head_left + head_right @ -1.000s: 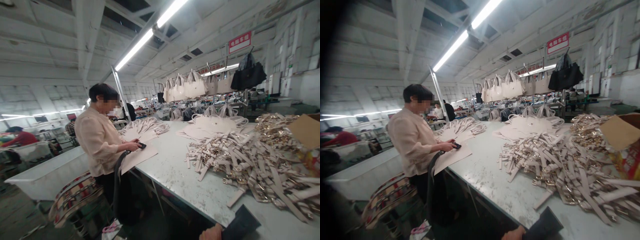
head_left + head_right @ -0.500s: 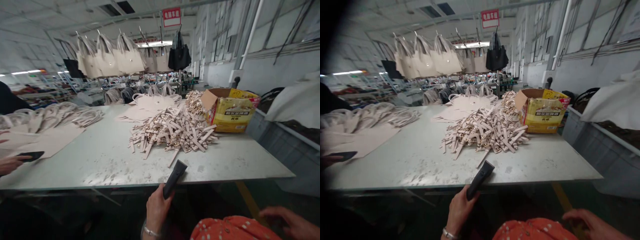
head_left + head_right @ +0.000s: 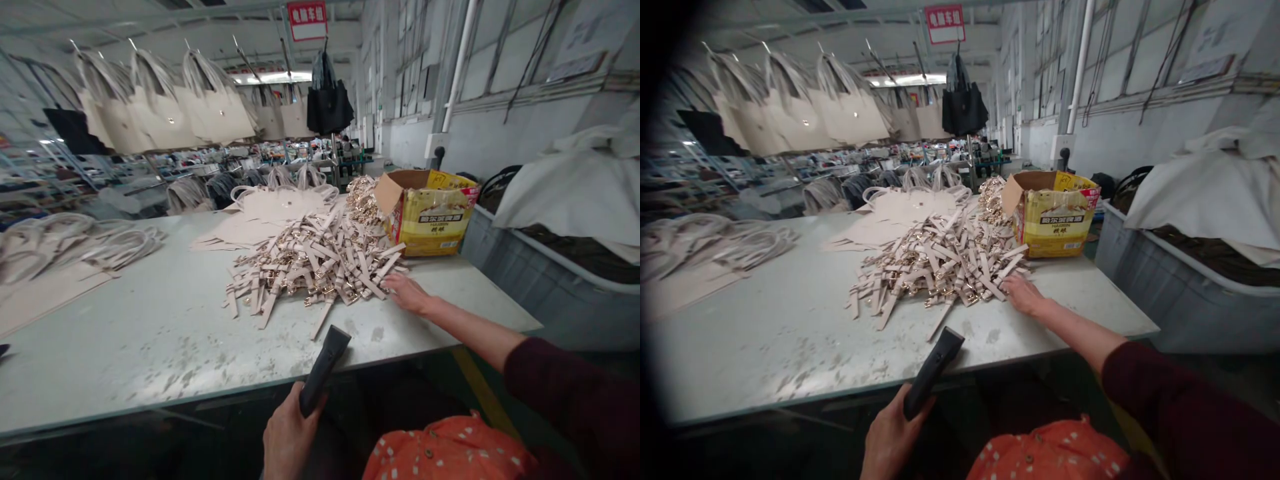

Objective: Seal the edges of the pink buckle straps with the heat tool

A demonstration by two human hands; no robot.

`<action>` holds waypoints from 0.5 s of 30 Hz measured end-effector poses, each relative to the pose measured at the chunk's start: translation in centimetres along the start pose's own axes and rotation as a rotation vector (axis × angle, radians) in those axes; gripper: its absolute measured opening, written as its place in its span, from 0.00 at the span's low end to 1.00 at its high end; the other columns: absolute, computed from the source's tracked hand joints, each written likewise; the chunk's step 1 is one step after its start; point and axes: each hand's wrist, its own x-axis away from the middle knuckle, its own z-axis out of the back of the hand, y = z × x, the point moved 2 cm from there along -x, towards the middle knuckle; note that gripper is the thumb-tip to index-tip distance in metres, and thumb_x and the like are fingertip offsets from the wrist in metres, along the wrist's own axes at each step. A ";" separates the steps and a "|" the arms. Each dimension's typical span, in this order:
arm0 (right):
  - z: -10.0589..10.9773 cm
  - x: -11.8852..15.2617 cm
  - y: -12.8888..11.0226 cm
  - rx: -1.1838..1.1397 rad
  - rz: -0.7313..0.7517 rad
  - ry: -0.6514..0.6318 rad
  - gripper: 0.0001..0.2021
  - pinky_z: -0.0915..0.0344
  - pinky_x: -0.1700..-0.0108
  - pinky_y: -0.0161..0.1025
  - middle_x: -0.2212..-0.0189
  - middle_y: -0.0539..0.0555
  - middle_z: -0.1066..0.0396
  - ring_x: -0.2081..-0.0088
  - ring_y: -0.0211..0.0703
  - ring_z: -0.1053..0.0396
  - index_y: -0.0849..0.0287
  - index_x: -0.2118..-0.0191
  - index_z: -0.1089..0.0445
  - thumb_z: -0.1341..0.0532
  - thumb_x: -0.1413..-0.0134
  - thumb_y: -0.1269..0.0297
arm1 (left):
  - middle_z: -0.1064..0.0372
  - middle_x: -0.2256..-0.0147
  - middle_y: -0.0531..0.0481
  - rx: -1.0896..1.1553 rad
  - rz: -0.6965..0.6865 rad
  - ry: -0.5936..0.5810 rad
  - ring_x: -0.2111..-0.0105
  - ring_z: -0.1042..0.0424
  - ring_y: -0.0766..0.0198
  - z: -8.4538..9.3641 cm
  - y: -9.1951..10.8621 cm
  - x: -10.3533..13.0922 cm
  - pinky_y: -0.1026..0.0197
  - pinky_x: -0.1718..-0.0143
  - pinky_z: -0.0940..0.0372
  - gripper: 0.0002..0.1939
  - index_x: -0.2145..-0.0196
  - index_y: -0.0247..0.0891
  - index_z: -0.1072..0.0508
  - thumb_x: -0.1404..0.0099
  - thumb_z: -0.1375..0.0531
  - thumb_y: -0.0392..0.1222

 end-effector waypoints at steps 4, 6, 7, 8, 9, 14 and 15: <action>-1.1 -3.7 0.4 0.039 0.030 -0.034 0.16 0.45 0.49 0.45 0.54 0.58 0.32 0.48 0.51 0.41 0.59 0.58 0.29 0.42 0.55 0.77 | 0.25 0.70 0.53 0.023 0.035 -0.040 0.65 0.25 0.58 0.3 0.0 0.0 0.66 0.71 0.43 0.14 0.61 0.47 0.31 0.37 0.51 0.54; -1.2 -4.5 0.7 0.049 0.044 -0.061 0.16 0.47 0.50 0.46 0.57 0.58 0.31 0.50 0.53 0.41 0.59 0.59 0.29 0.40 0.57 0.75 | 0.25 0.70 0.53 0.036 0.052 -0.055 0.65 0.25 0.59 0.4 0.0 -0.2 0.67 0.71 0.43 0.13 0.62 0.48 0.31 0.37 0.51 0.53; -1.2 -4.8 0.8 0.053 0.052 -0.072 0.15 0.48 0.50 0.47 0.58 0.59 0.31 0.51 0.53 0.40 0.59 0.59 0.29 0.40 0.57 0.74 | 0.25 0.71 0.54 0.041 0.057 -0.062 0.65 0.25 0.59 0.4 0.0 -0.4 0.67 0.71 0.43 0.13 0.62 0.48 0.31 0.37 0.50 0.53; -1.2 -5.1 1.0 0.065 0.065 -0.082 0.14 0.49 0.50 0.48 0.59 0.59 0.31 0.52 0.54 0.40 0.59 0.60 0.29 0.39 0.57 0.73 | 0.25 0.71 0.54 0.044 0.063 -0.071 0.66 0.25 0.60 0.4 0.0 -0.5 0.67 0.71 0.43 0.13 0.62 0.48 0.31 0.37 0.50 0.53; -1.1 -5.3 1.2 0.084 0.083 -0.095 0.14 0.50 0.50 0.49 0.60 0.59 0.31 0.52 0.54 0.40 0.59 0.60 0.29 0.39 0.56 0.71 | 0.25 0.72 0.54 0.046 0.068 -0.078 0.66 0.25 0.60 0.4 0.0 -0.7 0.67 0.71 0.43 0.12 0.62 0.48 0.31 0.37 0.50 0.52; -0.3 -6.2 1.6 0.207 0.152 -0.195 0.12 0.51 0.53 0.48 0.63 0.59 0.31 0.55 0.54 0.38 0.59 0.62 0.28 0.40 0.56 0.70 | 0.25 0.71 0.55 0.067 0.067 -0.092 0.66 0.25 0.60 0.1 -0.3 -1.6 0.67 0.70 0.42 0.13 0.60 0.48 0.31 0.38 0.49 0.52; -0.2 -6.2 1.7 0.215 0.148 -0.201 0.11 0.50 0.54 0.47 0.63 0.59 0.31 0.55 0.54 0.38 0.59 0.62 0.28 0.40 0.56 0.70 | 0.25 0.71 0.55 0.077 0.065 -0.092 0.65 0.25 0.60 0.1 -0.4 -1.7 0.67 0.70 0.42 0.13 0.59 0.48 0.31 0.38 0.49 0.53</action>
